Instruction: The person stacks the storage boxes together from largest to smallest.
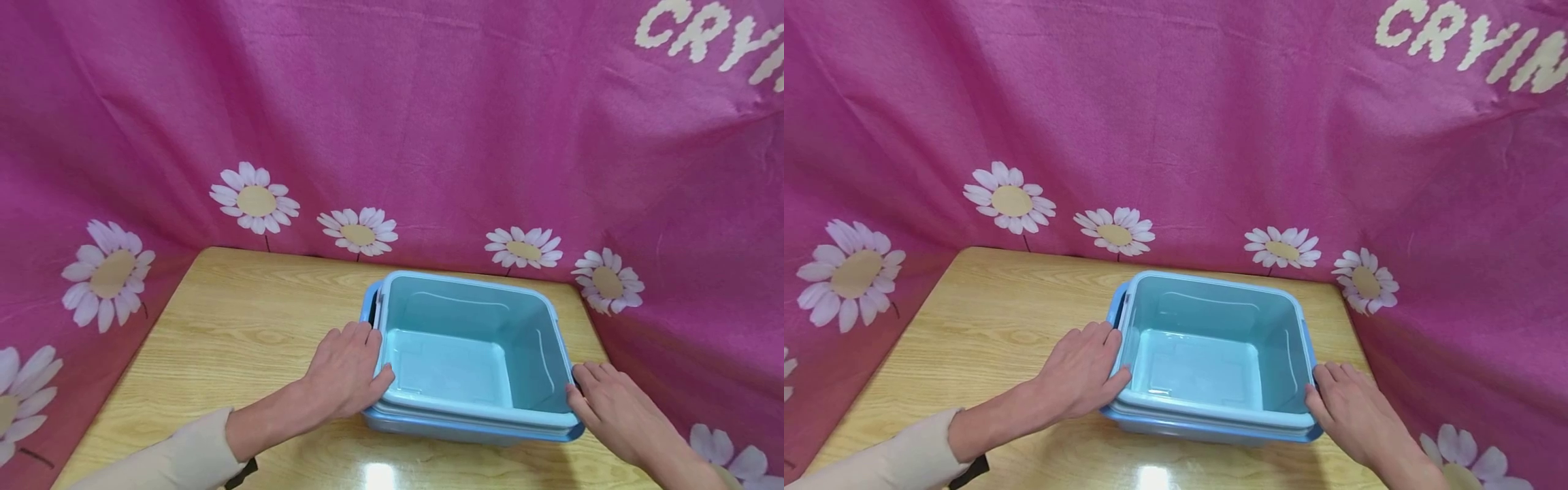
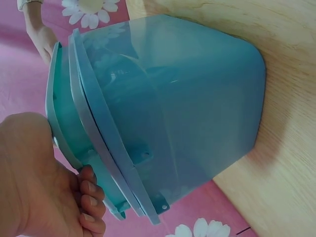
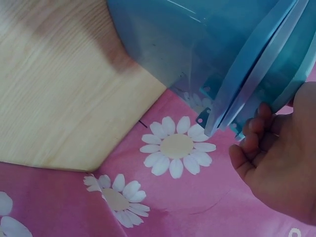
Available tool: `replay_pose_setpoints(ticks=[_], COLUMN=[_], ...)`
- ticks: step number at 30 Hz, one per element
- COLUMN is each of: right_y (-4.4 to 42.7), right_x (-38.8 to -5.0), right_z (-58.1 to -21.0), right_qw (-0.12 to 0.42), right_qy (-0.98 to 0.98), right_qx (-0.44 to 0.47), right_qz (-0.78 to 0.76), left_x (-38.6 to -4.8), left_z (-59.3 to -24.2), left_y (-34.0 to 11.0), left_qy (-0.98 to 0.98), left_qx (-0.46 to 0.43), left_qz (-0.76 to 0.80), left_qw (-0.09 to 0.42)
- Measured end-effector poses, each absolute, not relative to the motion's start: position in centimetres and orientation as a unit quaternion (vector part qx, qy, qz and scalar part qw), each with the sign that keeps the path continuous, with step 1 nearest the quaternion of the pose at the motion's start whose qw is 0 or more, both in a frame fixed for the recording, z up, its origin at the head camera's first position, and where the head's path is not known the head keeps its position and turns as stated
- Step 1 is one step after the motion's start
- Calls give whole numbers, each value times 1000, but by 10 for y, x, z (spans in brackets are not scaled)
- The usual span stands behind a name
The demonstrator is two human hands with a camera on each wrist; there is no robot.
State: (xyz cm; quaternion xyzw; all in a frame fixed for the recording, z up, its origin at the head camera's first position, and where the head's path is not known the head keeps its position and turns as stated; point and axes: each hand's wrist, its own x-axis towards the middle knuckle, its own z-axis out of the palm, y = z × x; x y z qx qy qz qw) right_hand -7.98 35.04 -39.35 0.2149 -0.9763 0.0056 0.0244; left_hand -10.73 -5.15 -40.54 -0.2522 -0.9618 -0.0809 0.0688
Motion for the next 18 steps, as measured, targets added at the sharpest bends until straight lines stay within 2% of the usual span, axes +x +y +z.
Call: replay_pose_setpoints(ticks=[3,10,18], right_y=[351,350,343], right_x=[-80,-85,-100], right_z=[-390,-380,-362], right_qw=[5,-3,16], right_qy=[-979,-980,-982], right_qx=[203,201,186], right_qz=[10,10,28], left_x=[-109,-119,-141], left_z=[-403,-391,-374], left_y=[-53,-59,-71], left_qy=[-962,-969,-974], left_qx=[-254,-233,-210], left_qz=[-77,-81,-84], left_qw=[58,16,15])
